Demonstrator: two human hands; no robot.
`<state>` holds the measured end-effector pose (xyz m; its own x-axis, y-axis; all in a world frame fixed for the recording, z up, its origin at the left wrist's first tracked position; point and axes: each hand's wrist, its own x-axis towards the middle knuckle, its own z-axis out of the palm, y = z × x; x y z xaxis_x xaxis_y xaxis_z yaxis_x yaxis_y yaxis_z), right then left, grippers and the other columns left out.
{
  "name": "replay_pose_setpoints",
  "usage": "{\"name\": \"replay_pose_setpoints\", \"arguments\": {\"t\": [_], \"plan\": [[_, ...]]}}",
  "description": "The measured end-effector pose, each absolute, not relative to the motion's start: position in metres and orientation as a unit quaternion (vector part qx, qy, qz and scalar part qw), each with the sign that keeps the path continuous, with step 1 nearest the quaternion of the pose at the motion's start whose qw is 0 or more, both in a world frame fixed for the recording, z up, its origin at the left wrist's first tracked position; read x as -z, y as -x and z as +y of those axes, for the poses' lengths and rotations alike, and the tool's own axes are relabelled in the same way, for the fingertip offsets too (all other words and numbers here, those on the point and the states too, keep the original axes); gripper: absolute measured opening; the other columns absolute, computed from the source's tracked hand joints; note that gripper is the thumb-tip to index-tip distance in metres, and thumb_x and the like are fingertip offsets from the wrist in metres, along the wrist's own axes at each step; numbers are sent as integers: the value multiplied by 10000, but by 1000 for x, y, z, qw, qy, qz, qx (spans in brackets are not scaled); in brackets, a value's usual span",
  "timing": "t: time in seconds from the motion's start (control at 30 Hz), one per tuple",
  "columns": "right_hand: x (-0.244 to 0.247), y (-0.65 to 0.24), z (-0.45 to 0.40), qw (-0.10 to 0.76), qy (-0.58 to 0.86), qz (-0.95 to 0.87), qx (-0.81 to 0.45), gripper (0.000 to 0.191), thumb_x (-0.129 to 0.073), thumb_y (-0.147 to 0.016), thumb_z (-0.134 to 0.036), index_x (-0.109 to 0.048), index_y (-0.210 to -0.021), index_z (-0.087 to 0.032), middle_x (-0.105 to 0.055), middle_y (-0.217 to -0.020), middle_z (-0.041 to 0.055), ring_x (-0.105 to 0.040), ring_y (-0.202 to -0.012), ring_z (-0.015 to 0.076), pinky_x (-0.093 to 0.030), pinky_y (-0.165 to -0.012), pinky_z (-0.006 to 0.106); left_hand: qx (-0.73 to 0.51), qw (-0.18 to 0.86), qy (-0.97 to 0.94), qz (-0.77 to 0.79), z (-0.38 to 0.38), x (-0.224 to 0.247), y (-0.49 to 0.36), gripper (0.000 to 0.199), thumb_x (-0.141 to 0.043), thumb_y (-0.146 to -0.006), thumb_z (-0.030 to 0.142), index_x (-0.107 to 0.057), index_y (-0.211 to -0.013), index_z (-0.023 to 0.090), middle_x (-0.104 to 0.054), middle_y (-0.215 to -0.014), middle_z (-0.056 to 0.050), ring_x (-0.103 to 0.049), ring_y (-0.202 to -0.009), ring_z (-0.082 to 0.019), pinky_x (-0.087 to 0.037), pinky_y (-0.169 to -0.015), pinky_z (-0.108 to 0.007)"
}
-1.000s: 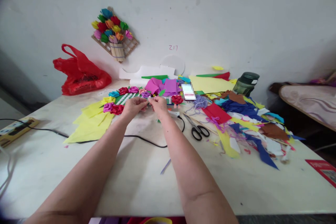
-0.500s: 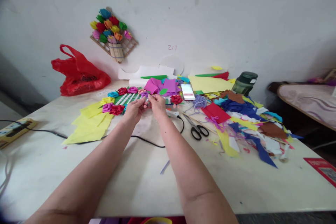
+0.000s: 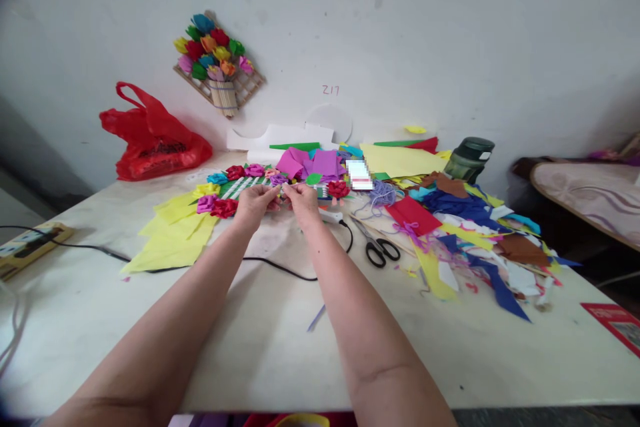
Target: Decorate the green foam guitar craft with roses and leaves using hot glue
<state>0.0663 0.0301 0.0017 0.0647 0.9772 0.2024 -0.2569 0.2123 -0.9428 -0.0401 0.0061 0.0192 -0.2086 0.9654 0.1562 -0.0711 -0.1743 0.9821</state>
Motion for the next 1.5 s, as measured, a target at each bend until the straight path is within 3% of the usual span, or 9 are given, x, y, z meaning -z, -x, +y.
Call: {"name": "replay_pose_setpoints", "arguments": {"t": [0.13,0.3,0.5,0.8,1.13,1.5], "plan": [[-3,-65,30,625,387,-456,-501,220,-658,-587,-357,-568,-574,-157,-544,-473,-35,-451,-390,82,-362,-351,195,-614,415,-463,486,5,-19,39,252,-731,-592,335,-581,-569,134,-585,-482,-7,-514,-390,-107,-423,-450,-240],[-12,-70,28,604,346,-411,-589,196,-657,-586,-317,-547,-572,-156,-533,-459,-29,-443,-380,82,-348,-349,200,-649,494,-466,343,-1,-18,39,278,-729,-600,379,-638,-656,122,-645,-632,-28,-527,-462,-79,-465,-538,-240],[-24,-78,24,537,292,-404,-681,182,-679,-557,-265,-542,-564,-145,-515,-461,-31,-411,-390,69,-334,-348,200,-641,444,-556,289,1,-17,45,261,-694,-656,378,-664,-736,131,-639,-624,-21,-527,-470,-86,-451,-495,-231],[-27,-71,19,541,317,-456,-632,309,-750,-484,-362,-524,-544,-160,-510,-445,-36,-421,-401,75,-339,-358,207,-633,352,-616,310,-4,-34,51,256,-699,-661,353,-581,-591,137,-592,-520,-9,-487,-417,-78,-391,-434,-214],[-22,-66,17,519,347,-517,-585,340,-738,-542,-438,-542,-576,-162,-571,-520,-15,-481,-418,87,-378,-374,216,-641,335,-580,375,0,-32,55,316,-697,-646,380,-509,-537,150,-501,-432,37,-393,-371,-48,-292,-382,-187],[-12,-69,23,501,329,-594,-537,346,-705,-597,-478,-585,-579,-154,-594,-520,-1,-510,-410,93,-422,-424,235,-566,334,-625,422,0,-33,59,337,-682,-645,399,-484,-519,156,-468,-412,37,-383,-393,-63,-282,-406,-201]]}}
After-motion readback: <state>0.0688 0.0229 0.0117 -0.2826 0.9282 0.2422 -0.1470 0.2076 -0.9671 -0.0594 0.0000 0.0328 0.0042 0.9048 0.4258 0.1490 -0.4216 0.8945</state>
